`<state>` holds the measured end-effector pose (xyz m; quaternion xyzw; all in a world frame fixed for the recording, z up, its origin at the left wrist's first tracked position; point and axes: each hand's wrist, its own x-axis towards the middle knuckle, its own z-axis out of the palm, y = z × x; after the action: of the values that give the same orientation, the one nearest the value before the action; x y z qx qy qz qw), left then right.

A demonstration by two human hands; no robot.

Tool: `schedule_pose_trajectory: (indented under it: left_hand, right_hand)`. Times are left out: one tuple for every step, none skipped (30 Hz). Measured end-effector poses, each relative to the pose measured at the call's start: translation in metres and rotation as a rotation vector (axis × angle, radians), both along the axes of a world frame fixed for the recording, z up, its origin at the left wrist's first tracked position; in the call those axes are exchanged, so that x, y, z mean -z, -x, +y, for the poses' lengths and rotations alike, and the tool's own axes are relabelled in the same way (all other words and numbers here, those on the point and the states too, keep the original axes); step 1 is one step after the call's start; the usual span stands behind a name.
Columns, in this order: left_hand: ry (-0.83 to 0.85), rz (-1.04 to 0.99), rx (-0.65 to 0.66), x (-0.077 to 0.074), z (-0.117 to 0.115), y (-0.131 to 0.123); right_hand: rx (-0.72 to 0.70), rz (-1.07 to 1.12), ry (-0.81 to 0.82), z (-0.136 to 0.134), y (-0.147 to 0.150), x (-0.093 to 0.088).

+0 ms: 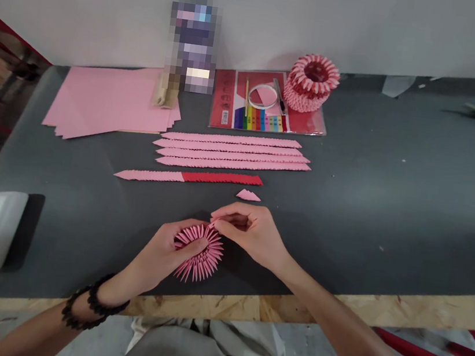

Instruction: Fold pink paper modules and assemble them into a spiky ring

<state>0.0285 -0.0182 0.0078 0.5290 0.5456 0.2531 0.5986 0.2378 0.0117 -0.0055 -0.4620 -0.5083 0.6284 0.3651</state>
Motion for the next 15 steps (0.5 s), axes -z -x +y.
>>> schedule_pose_trajectory:
  left_hand:
    - [-0.006, 0.014, 0.009, -0.0005, 0.0003, 0.0001]
    - [-0.012, 0.03, 0.019, -0.001, 0.0006, 0.0002]
    - [-0.02, 0.046, 0.029, -0.0015, 0.0008, 0.0002]
    - [-0.028, 0.059, 0.039, -0.0019, 0.0011, 0.0002]
    - [-0.035, 0.07, 0.045, -0.0023, 0.0013, 0.0002]
    - [-0.038, 0.077, 0.049, -0.0026, 0.0014, 0.0002]
    - [-0.038, 0.078, 0.052, -0.0029, 0.0015, 0.0001]
    - [-0.035, 0.073, 0.055, -0.0031, 0.0015, 0.0001]
    - [-0.03, 0.065, 0.056, -0.0032, 0.0015, 0.0001]
    - [-0.024, 0.052, 0.052, -0.0033, 0.0015, 0.0001]
    - [-0.017, 0.036, 0.047, -0.0032, 0.0014, 0.0001]
    - [-0.008, 0.019, 0.04, -0.003, 0.0014, 0.0]
    - [0.001, 0.003, 0.033, -0.0028, 0.0014, 0.0]
    - [0.01, -0.011, 0.027, -0.0025, 0.0015, -0.0001]
    - [0.014, -0.023, 0.025, -0.002, 0.0015, -0.0001]
  right_hand:
    - [0.003, 0.014, 0.017, -0.0003, 0.0001, 0.0006]
    - [0.005, 0.025, 0.034, -0.0005, 0.0002, 0.0011]
    - [0.007, 0.032, 0.047, -0.0006, 0.0003, 0.0014]
    - [0.006, 0.033, 0.054, -0.0007, 0.0005, 0.0016]
    - [0.004, 0.028, 0.053, -0.0008, 0.0008, 0.0015]
    - [0.002, 0.019, 0.044, -0.0009, 0.0011, 0.0011]
    - [-0.001, 0.008, 0.027, -0.0011, 0.0015, 0.0005]
    - [-0.005, -0.004, 0.006, -0.0013, 0.0019, -0.0002]
    - [-0.007, -0.018, -0.02, -0.0017, 0.0022, -0.0011]
    - [-0.008, -0.038, -0.052, -0.0022, 0.0025, -0.002]
    - [-0.015, -0.061, -0.087, -0.0028, 0.0028, -0.0027]
    - [-0.029, -0.086, -0.122, -0.0035, 0.0031, -0.0033]
    - [-0.045, -0.11, -0.152, -0.0042, 0.0034, -0.0036]
    - [-0.058, -0.129, -0.174, -0.0048, 0.0037, -0.0036]
    - [-0.069, -0.141, -0.187, -0.0053, 0.004, -0.0035]
